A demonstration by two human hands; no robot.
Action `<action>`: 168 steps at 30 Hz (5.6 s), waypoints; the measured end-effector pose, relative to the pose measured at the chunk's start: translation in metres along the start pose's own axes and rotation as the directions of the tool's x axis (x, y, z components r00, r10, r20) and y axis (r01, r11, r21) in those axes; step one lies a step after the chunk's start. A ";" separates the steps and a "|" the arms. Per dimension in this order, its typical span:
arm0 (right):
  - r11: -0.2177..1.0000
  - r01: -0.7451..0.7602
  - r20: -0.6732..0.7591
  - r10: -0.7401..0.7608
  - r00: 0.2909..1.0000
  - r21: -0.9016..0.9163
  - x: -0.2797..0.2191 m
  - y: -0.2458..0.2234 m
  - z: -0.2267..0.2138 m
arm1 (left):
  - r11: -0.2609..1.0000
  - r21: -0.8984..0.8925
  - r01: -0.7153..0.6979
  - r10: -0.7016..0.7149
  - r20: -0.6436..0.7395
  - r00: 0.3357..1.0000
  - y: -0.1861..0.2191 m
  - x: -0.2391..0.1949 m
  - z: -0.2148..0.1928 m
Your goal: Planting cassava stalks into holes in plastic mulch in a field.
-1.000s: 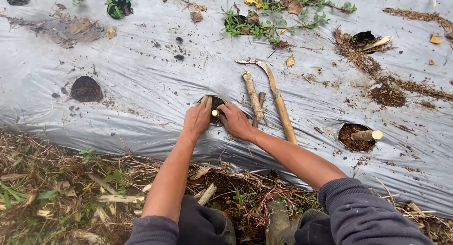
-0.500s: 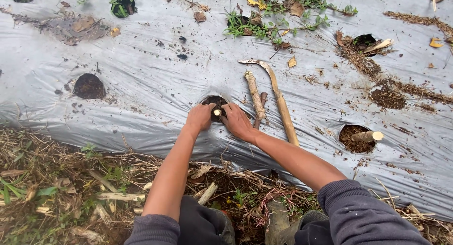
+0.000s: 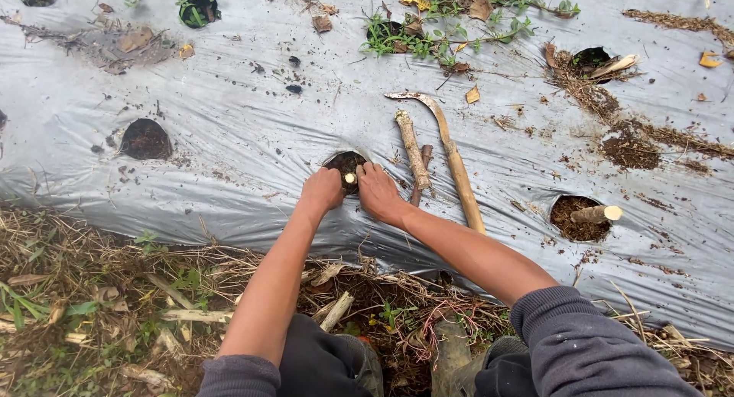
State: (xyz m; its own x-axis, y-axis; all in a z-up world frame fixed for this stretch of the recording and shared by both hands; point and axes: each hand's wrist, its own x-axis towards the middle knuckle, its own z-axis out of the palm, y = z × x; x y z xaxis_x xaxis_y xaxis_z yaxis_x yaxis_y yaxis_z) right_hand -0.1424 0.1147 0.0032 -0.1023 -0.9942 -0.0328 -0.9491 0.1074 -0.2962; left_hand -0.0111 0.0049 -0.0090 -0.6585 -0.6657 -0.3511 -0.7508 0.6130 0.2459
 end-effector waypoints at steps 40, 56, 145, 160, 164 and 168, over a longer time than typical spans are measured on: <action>0.815 -0.303 0.133 0.274 0.953 0.494 -0.005 0.026 -0.025 | 0.892 -0.448 0.062 -0.154 -0.172 0.973 0.013 -0.039 -0.036; 0.840 -0.117 -0.007 0.142 0.990 0.530 0.005 0.018 -0.024 | 0.924 -0.373 0.083 -0.147 -0.147 0.978 -0.006 -0.021 -0.014; 0.945 -0.100 0.051 0.088 0.995 0.312 -0.017 -0.019 -0.036 | 0.845 0.449 0.291 -0.226 -0.194 0.955 0.032 0.017 -0.003; 0.926 -0.110 0.127 0.069 0.990 0.360 -0.022 -0.010 -0.033 | 0.939 0.297 0.173 -0.052 -0.374 0.926 0.026 -0.012 0.003; 0.929 -0.094 0.101 0.062 0.993 0.357 -0.022 -0.016 -0.053 | 0.923 0.379 0.068 0.087 -0.377 0.922 0.018 -0.020 -0.016; 0.971 -0.076 0.119 0.049 0.992 0.227 -0.010 -0.017 -0.046 | 0.880 0.471 -0.056 0.289 -0.440 0.850 -0.003 -0.002 -0.004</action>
State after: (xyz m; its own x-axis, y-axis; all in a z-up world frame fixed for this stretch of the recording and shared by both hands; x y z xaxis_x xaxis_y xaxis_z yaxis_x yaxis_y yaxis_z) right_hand -0.1393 0.1224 0.0521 -0.1127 -0.9805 -0.1610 -0.8459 0.1797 -0.5021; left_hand -0.0079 0.0024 -0.0058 -0.7998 -0.5758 0.1696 -0.5998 0.7774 -0.1895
